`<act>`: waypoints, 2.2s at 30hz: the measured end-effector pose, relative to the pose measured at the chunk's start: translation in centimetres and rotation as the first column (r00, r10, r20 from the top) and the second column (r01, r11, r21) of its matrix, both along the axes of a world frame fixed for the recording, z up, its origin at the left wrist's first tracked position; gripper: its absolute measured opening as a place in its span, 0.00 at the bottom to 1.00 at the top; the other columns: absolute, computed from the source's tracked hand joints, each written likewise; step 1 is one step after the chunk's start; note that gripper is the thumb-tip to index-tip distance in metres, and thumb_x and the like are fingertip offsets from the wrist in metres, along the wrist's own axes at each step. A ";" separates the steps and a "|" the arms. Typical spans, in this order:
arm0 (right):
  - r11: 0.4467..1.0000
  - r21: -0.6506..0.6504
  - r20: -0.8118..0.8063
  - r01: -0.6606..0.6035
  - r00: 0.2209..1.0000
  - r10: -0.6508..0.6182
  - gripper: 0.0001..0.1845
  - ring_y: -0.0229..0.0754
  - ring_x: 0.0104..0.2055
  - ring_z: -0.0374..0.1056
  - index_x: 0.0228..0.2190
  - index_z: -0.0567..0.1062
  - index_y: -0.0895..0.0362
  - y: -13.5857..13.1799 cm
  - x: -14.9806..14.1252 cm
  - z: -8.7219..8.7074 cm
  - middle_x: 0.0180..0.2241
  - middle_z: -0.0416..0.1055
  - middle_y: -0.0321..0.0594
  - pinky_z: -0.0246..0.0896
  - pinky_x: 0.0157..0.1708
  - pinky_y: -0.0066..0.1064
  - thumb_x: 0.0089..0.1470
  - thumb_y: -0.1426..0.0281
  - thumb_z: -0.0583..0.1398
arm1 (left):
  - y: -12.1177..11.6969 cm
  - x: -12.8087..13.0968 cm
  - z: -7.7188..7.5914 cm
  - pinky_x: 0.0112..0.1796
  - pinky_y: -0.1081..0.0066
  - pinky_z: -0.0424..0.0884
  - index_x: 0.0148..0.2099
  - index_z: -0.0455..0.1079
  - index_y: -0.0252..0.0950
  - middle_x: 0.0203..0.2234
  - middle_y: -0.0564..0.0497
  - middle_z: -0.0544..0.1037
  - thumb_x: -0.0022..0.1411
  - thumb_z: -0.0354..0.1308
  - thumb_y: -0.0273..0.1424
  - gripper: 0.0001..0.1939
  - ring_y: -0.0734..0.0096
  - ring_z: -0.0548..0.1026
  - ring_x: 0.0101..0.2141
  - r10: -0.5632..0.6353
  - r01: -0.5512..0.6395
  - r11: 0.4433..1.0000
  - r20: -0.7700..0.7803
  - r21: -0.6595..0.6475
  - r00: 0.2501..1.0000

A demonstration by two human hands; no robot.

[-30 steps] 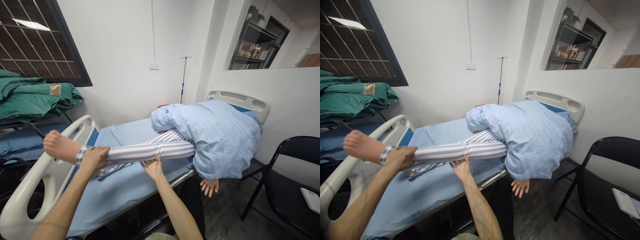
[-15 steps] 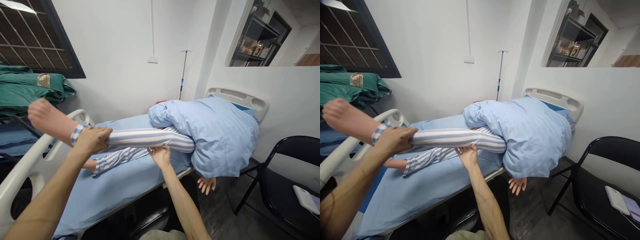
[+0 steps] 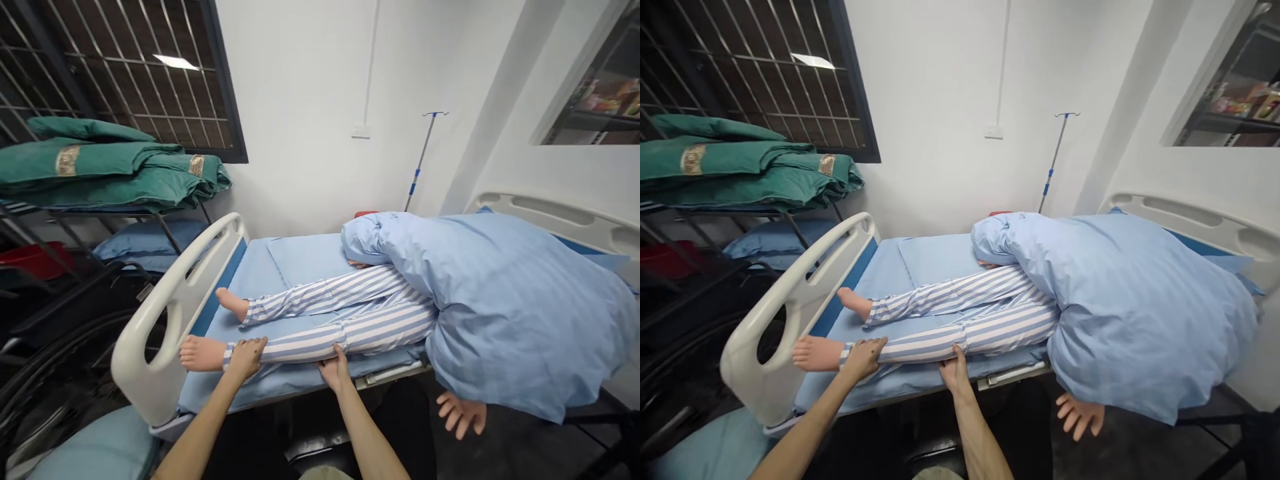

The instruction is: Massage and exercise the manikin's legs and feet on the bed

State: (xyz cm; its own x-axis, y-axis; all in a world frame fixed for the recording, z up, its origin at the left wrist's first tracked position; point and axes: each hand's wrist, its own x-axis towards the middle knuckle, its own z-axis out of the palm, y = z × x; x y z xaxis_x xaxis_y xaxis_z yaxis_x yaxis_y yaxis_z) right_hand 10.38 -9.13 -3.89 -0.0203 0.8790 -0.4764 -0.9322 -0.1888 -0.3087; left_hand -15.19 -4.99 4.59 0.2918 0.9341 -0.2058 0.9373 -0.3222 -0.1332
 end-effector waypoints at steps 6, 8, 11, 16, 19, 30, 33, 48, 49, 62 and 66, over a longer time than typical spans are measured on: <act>0.978 0.176 0.037 -0.109 0.994 0.104 0.14 0.42 0.39 0.74 0.34 0.72 0.52 1.8 1.1 5.0 0.34 0.78 0.34 0.71 0.46 0.41 0.43 0.65 0.67 | 2.6 0.3 7.4 0.50 0.55 0.63 0.54 0.70 0.36 0.48 0.38 0.78 0.55 0.54 0.24 0.23 0.50 0.74 0.49 -0.011 0.004 0.980 0.036 0.201 0.999; 0.961 0.261 0.006 -0.090 0.996 0.092 0.14 0.43 0.40 0.74 0.35 0.73 0.53 2.8 2.0 8.6 0.34 0.78 0.35 0.70 0.48 0.44 0.44 0.63 0.66 | 4.2 1.5 13.0 0.48 0.55 0.62 0.49 0.73 0.33 0.42 0.38 0.80 0.57 0.53 0.24 0.18 0.52 0.75 0.45 -0.091 0.086 0.929 -0.004 0.359 0.996; 0.934 0.356 -0.049 -0.020 0.998 0.040 0.17 0.44 0.42 0.73 0.38 0.74 0.54 4.0 4.3 14.5 0.34 0.78 0.37 0.68 0.53 0.47 0.46 0.60 0.63 | 6.7 5.4 22.3 0.47 0.55 0.62 0.44 0.74 0.31 0.36 0.40 0.79 0.55 0.53 0.22 0.14 0.54 0.75 0.42 -0.255 0.252 0.779 -0.076 0.575 0.964; 0.844 0.532 -0.025 0.062 0.998 -0.057 0.25 0.51 0.55 0.68 0.43 0.75 0.57 3.6 9.8 22.0 0.44 0.76 0.48 0.64 0.57 0.51 0.47 0.55 0.60 | 8.8 15.2 34.6 0.56 0.52 0.56 0.45 0.74 0.32 0.38 0.49 0.78 0.57 0.51 0.23 0.16 0.61 0.72 0.48 -0.426 0.439 0.519 -0.223 0.733 0.877; 0.815 0.573 -0.011 0.086 0.995 -0.097 0.27 0.54 0.61 0.64 0.44 0.75 0.58 2.7 11.5 23.4 0.50 0.73 0.50 0.63 0.57 0.51 0.46 0.54 0.59 | 8.5 18.4 37.6 0.59 0.50 0.51 0.46 0.74 0.32 0.39 0.53 0.77 0.59 0.49 0.24 0.16 0.61 0.70 0.52 -0.410 0.474 0.515 -0.280 0.714 0.868; 0.939 0.343 -0.065 0.000 0.998 0.024 0.14 0.46 0.45 0.72 0.35 0.74 0.53 2.9 3.5 12.8 0.35 0.77 0.39 0.65 0.55 0.49 0.46 0.59 0.62 | 5.1 4.6 20.4 0.50 0.53 0.61 0.51 0.70 0.31 0.41 0.38 0.78 0.56 0.54 0.21 0.20 0.50 0.75 0.46 -0.196 0.207 0.850 -0.074 0.484 0.978; 0.978 0.201 -0.033 -0.054 0.998 0.062 0.12 0.44 0.40 0.73 0.34 0.72 0.52 2.3 1.4 7.4 0.34 0.77 0.36 0.69 0.48 0.46 0.46 0.62 0.62 | 3.4 1.3 10.8 0.51 0.54 0.61 0.54 0.69 0.33 0.46 0.37 0.77 0.56 0.55 0.22 0.22 0.48 0.74 0.50 -0.053 0.043 0.959 0.025 0.280 0.998; 0.989 0.089 -0.041 -0.121 0.991 0.125 0.12 0.45 0.40 0.74 0.37 0.71 0.53 2.1 1.8 6.5 0.35 0.77 0.38 0.71 0.46 0.46 0.48 0.66 0.60 | 3.7 0.4 6.9 0.52 0.57 0.60 0.53 0.69 0.39 0.50 0.40 0.77 0.55 0.57 0.28 0.21 0.52 0.72 0.50 -0.008 -0.016 0.975 0.107 0.222 0.994; 0.987 0.116 -0.046 -0.114 0.992 0.120 0.12 0.45 0.42 0.74 0.37 0.72 0.53 2.3 2.0 8.0 0.35 0.77 0.38 0.71 0.47 0.46 0.48 0.65 0.59 | 4.2 0.8 9.3 0.50 0.58 0.60 0.51 0.70 0.38 0.47 0.40 0.78 0.55 0.57 0.27 0.20 0.52 0.74 0.48 -0.035 0.011 0.965 0.086 0.261 0.996; 0.832 0.552 0.022 0.055 0.997 -0.081 0.28 0.54 0.60 0.64 0.46 0.73 0.59 1.0 11.6 23.4 0.50 0.73 0.52 0.65 0.56 0.51 0.47 0.55 0.56 | 7.2 17.5 35.7 0.57 0.50 0.55 0.49 0.73 0.34 0.41 0.51 0.78 0.59 0.52 0.29 0.17 0.58 0.71 0.51 -0.453 0.467 0.547 -0.223 0.695 0.863; 0.844 0.535 0.068 0.023 0.995 -0.070 0.27 0.55 0.60 0.64 0.44 0.74 0.58 0.9 11.8 22.7 0.50 0.73 0.53 0.63 0.57 0.55 0.47 0.54 0.56 | 6.2 16.7 35.1 0.54 0.53 0.58 0.49 0.73 0.33 0.41 0.48 0.79 0.55 0.55 0.26 0.18 0.58 0.73 0.49 -0.435 0.452 0.567 -0.216 0.688 0.874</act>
